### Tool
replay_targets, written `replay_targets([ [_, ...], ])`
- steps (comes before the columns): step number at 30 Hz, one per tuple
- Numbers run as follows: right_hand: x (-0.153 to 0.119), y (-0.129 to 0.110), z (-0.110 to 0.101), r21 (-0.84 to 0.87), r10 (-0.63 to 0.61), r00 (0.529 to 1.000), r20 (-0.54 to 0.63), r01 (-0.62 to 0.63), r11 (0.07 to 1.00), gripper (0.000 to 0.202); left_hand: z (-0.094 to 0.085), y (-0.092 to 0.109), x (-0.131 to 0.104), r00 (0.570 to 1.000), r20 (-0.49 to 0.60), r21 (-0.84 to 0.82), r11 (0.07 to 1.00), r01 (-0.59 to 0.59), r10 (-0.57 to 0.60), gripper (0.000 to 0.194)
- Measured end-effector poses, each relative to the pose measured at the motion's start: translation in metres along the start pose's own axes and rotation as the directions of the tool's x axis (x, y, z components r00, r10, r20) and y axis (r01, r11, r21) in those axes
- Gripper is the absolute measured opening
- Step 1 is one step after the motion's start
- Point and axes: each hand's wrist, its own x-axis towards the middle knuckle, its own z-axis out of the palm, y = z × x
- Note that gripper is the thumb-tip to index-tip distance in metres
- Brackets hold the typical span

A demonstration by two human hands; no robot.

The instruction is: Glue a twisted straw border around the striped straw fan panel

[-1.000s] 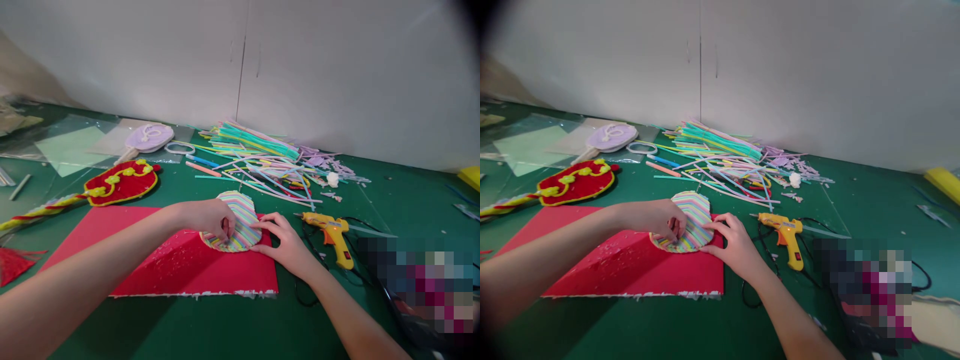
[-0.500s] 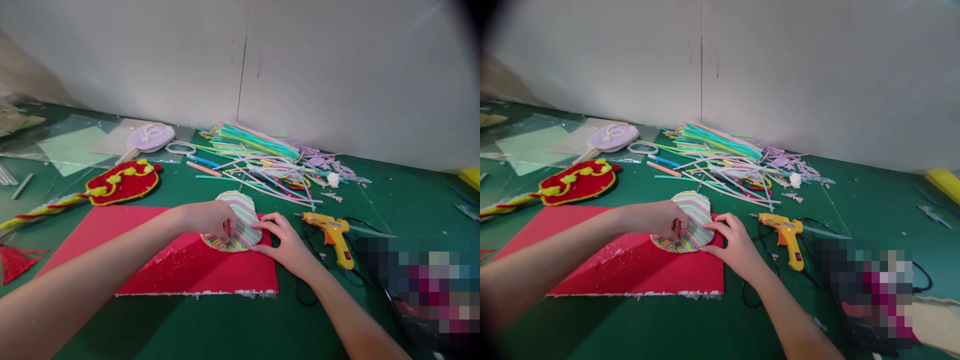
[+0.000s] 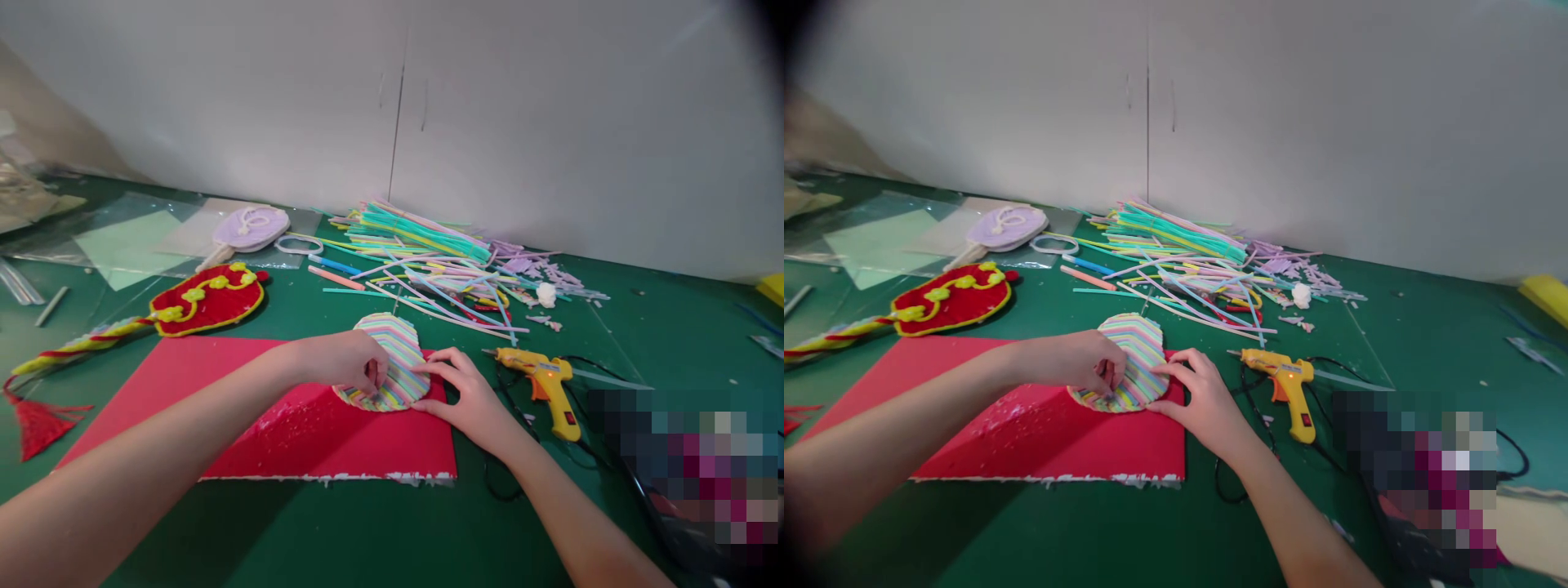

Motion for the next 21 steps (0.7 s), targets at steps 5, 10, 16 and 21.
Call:
replay_targets([
  [5, 0.000, 0.001, 0.000, -0.024, -0.012, 1.000, -0.002, 0.012, 1.000, 0.035, 0.006, -0.017, -0.028, 0.921, -0.389, -0.180, 0.983, -0.048, -0.026, 0.023],
  [10, -0.001, 0.002, 0.001, -0.003, 0.003, 1.000, 0.012, -0.003, 1.000, 0.036, 0.041, -0.012, -0.051, 0.681, -0.710, -0.065, 0.979, 0.191, -0.180, 0.043],
  [16, -0.001, 0.005, 0.003, -0.019, -0.031, 0.999, -0.008, 0.030, 0.999, 0.037, 0.091, 0.013, -0.048, 0.882, -0.458, 0.372, 0.925, 0.075, 0.113, 0.067],
  [21, 0.000, 0.004, 0.003, -0.031, -0.026, 1.000, -0.013, 0.025, 0.999, 0.037, 0.086, 0.000, -0.049, 0.818, -0.574, 0.360, 0.891, 0.277, -0.023, 0.067],
])
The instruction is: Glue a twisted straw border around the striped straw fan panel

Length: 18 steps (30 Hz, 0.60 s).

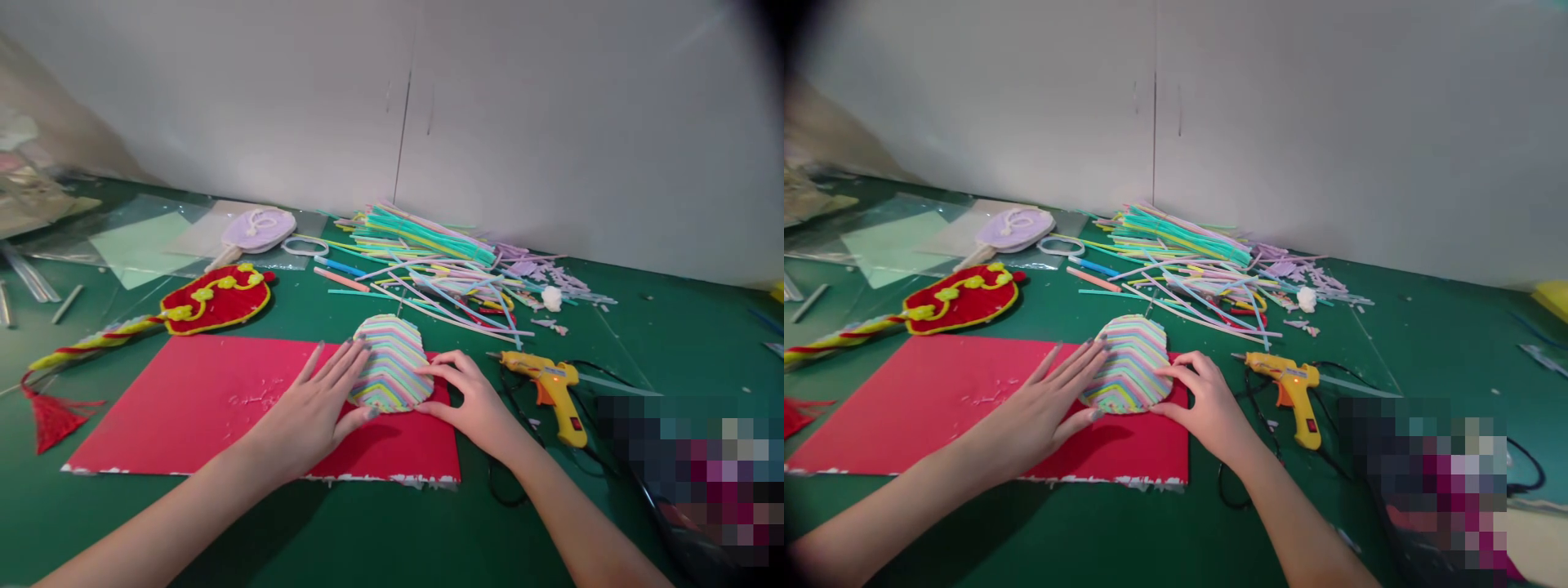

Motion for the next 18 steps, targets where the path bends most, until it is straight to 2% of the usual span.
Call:
replay_targets([
  [4, 0.000, 0.001, 0.000, 0.029, 0.004, 1.000, 0.013, -0.004, 1.000, 0.037, -0.001, -0.012, 0.000, 1.000, 0.000, -0.007, 1.000, 0.021, -0.021, 0.065],
  [6, 0.000, 0.001, 0.000, 0.043, 0.009, 1.000, 0.018, -0.010, 0.999, 0.037, -0.001, -0.018, 0.001, 0.992, -0.074, -0.051, 0.994, 0.098, -0.101, 0.060],
  [8, 0.000, 0.001, 0.000, 0.051, 0.019, 1.000, 0.024, -0.020, 0.999, 0.037, -0.003, -0.024, 0.005, 0.945, -0.203, -0.122, 0.964, 0.234, -0.255, 0.057],
  [10, 0.000, 0.001, 0.000, 0.055, 0.026, 0.999, 0.030, -0.028, 0.998, 0.037, -0.004, -0.030, 0.011, 0.904, -0.239, -0.181, 0.931, 0.317, -0.354, 0.056],
  [15, 0.000, 0.000, 0.000, 0.053, 0.028, 0.999, 0.029, -0.029, 0.998, 0.037, 0.002, -0.027, 0.027, 0.960, 0.016, -0.121, 0.952, 0.281, -0.281, 0.055],
  [18, 0.000, -0.001, -0.001, 0.050, 0.028, 0.999, 0.029, -0.030, 0.998, 0.037, 0.004, -0.019, 0.031, 0.962, 0.035, -0.106, 0.956, 0.273, -0.271, 0.052],
])
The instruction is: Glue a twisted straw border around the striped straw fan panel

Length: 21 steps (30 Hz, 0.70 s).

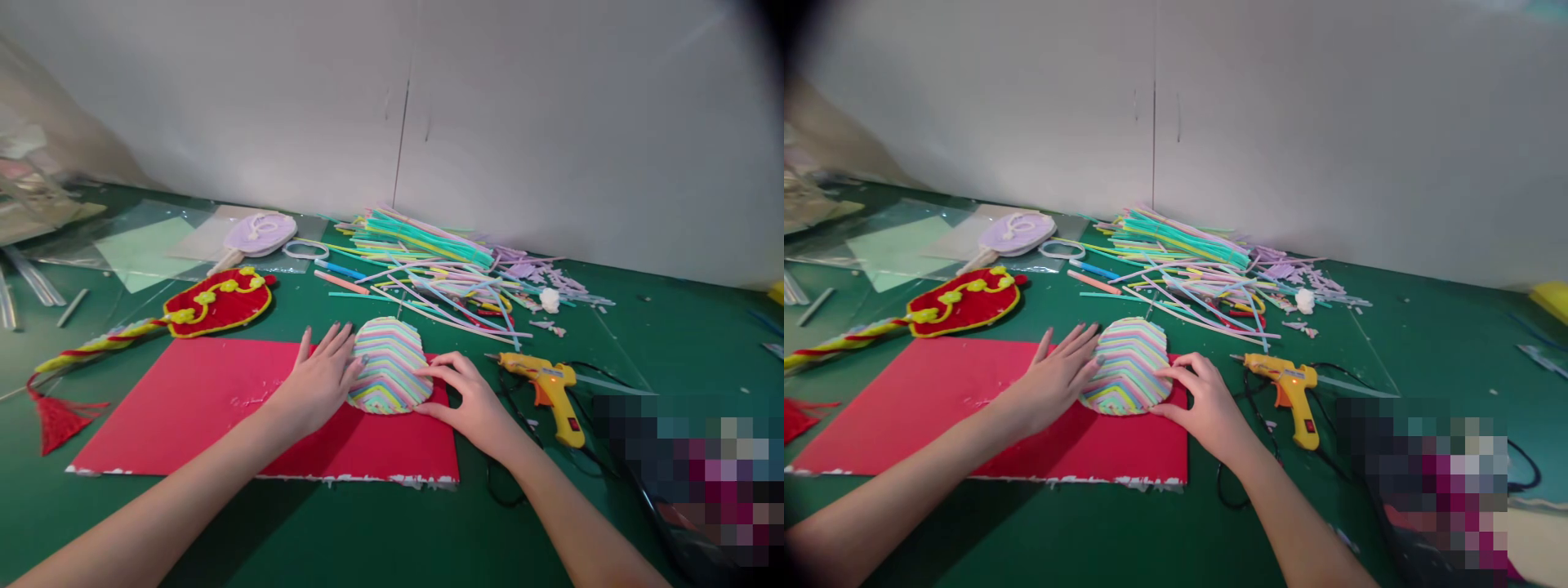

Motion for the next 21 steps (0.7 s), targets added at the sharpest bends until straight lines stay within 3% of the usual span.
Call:
replay_targets([
  [3, 0.000, 0.000, 0.000, -0.004, -0.001, 1.000, 0.003, 0.001, 1.000, 0.037, -0.006, -0.001, 0.003, 0.998, -0.039, -0.102, 0.994, 0.038, -0.042, 0.049],
  [5, 0.000, 0.000, 0.000, -0.009, 0.003, 1.000, 0.004, -0.003, 1.000, 0.037, -0.011, -0.007, 0.006, 0.985, -0.141, -0.261, 0.964, 0.058, -0.098, 0.044],
  [7, 0.000, 0.000, 0.000, -0.014, 0.008, 1.000, 0.006, -0.008, 1.000, 0.037, -0.016, -0.014, 0.009, 0.916, -0.339, -0.460, 0.887, 0.038, -0.215, 0.036],
  [9, -0.001, 0.000, 0.000, -0.015, 0.010, 1.000, 0.007, -0.009, 1.000, 0.036, -0.018, -0.021, 0.011, 0.797, -0.473, -0.635, 0.772, -0.014, -0.375, 0.032],
  [10, -0.001, 0.000, 0.000, -0.014, 0.010, 1.000, 0.008, -0.010, 1.000, 0.036, -0.019, -0.023, 0.011, 0.753, -0.490, -0.699, 0.714, -0.039, -0.438, 0.032],
  [12, -0.001, 0.001, 0.001, -0.012, 0.009, 1.000, 0.006, -0.009, 1.000, 0.035, -0.019, -0.027, 0.011, 0.716, -0.483, -0.770, 0.634, -0.072, -0.504, 0.028],
  [17, -0.001, 0.001, 0.001, -0.027, 0.003, 1.000, -0.003, -0.003, 1.000, 0.036, -0.023, -0.028, 0.006, 0.684, -0.521, -0.751, 0.655, -0.082, -0.511, 0.022],
  [19, -0.001, 0.001, 0.001, -0.038, -0.004, 1.000, -0.002, 0.004, 0.999, 0.036, -0.025, -0.025, 0.003, 0.715, -0.529, -0.706, 0.705, -0.072, -0.457, 0.020],
  [21, -0.001, 0.000, 0.001, -0.049, -0.022, 1.000, -0.009, 0.021, 0.999, 0.036, -0.026, -0.017, 0.000, 0.798, -0.509, -0.635, 0.766, -0.095, -0.323, 0.018],
])
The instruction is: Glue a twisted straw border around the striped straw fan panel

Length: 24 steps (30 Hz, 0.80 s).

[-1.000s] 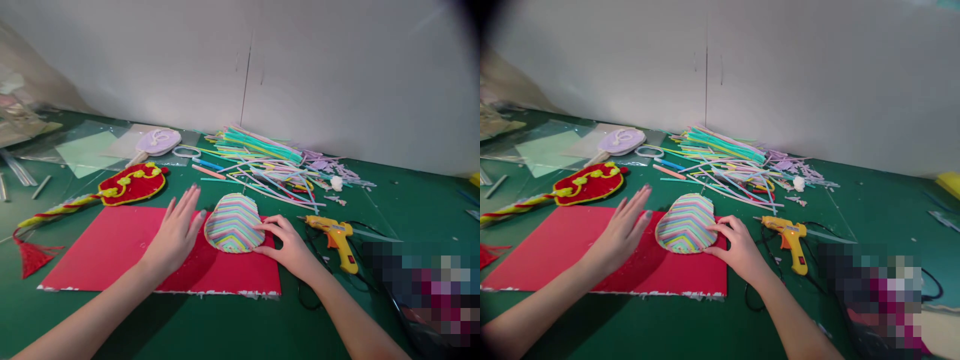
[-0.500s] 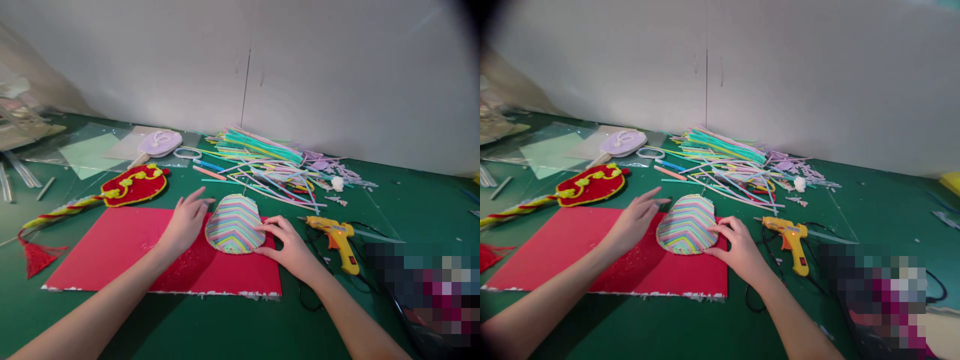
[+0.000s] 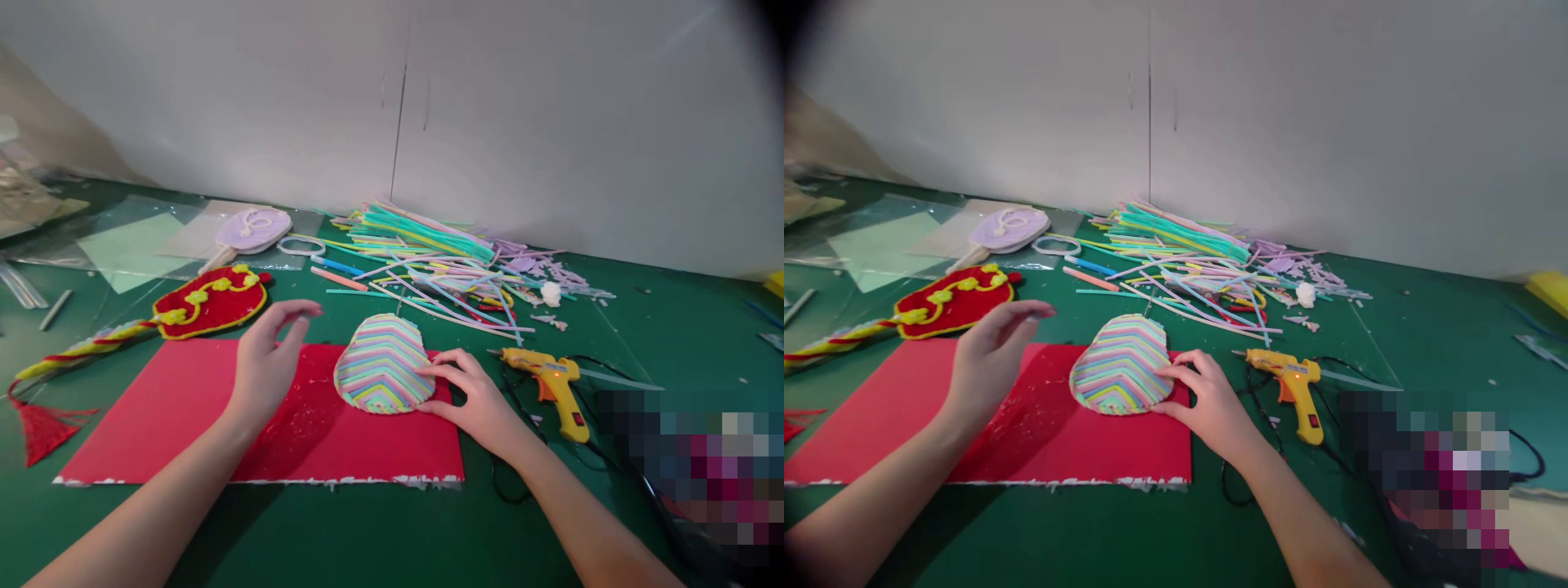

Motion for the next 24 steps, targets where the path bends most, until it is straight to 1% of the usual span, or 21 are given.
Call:
replay_targets([
  [1, 0.000, 0.000, 0.000, -0.007, -0.011, 1.000, -0.008, 0.011, 1.000, 0.036, 0.002, 0.003, -0.004, 0.994, 0.095, 0.020, 0.998, -0.061, 0.059, 0.017],
  [2, 0.000, -0.001, 0.000, -0.017, -0.023, 1.000, -0.017, 0.023, 1.000, 0.035, 0.004, 0.007, -0.008, 0.971, 0.205, 0.029, 0.990, -0.136, 0.127, 0.017],
  [3, 0.000, -0.001, -0.001, -0.031, -0.038, 0.999, -0.029, 0.037, 0.999, 0.035, 0.007, 0.010, -0.013, 0.933, 0.292, 0.031, 0.972, -0.231, 0.212, 0.016],
  [4, 0.000, 0.000, -0.001, -0.051, -0.056, 0.998, -0.040, 0.054, 0.997, 0.034, 0.010, 0.013, -0.018, 0.885, 0.368, 0.034, 0.947, -0.318, 0.284, 0.015],
  [6, 0.000, 0.001, -0.001, -0.104, -0.099, 0.993, -0.059, 0.092, 0.990, 0.034, 0.018, 0.017, -0.027, 0.769, 0.503, 0.009, 0.887, -0.462, 0.395, 0.014],
  [7, 0.000, 0.001, -0.001, -0.133, -0.121, 0.990, -0.067, 0.112, 0.985, 0.034, 0.021, 0.019, -0.031, 0.712, 0.564, -0.006, 0.864, -0.503, 0.418, 0.014],
  [8, 0.000, 0.002, -0.001, -0.159, -0.143, 0.987, -0.073, 0.130, 0.979, 0.034, 0.024, 0.020, -0.034, 0.670, 0.607, -0.013, 0.849, -0.529, 0.427, 0.013],
  [9, 0.001, 0.002, -0.001, -0.180, -0.161, 0.984, -0.077, 0.145, 0.973, 0.034, 0.026, 0.020, -0.036, 0.642, 0.639, -0.012, 0.841, -0.542, 0.423, 0.013],
  [10, 0.001, 0.002, -0.001, -0.196, -0.176, 0.981, -0.079, 0.157, 0.968, 0.033, 0.029, 0.020, -0.037, 0.627, 0.660, -0.003, 0.837, -0.547, 0.413, 0.013],
  [11, 0.001, 0.002, -0.002, -0.207, -0.187, 0.979, -0.082, 0.167, 0.964, 0.032, 0.031, 0.019, -0.038, 0.625, 0.668, 0.009, 0.835, -0.550, 0.404, 0.013],
  [17, 0.001, -0.001, -0.003, -0.237, -0.201, 0.976, -0.086, 0.176, 0.955, 0.032, 0.037, 0.015, -0.037, 0.630, 0.674, 0.052, 0.826, -0.561, 0.385, 0.010],
  [24, 0.000, -0.002, -0.002, -0.261, -0.226, 0.967, -0.115, 0.191, 0.946, 0.030, 0.035, 0.013, -0.037, 0.604, 0.669, 0.030, 0.796, -0.604, 0.433, 0.014],
])
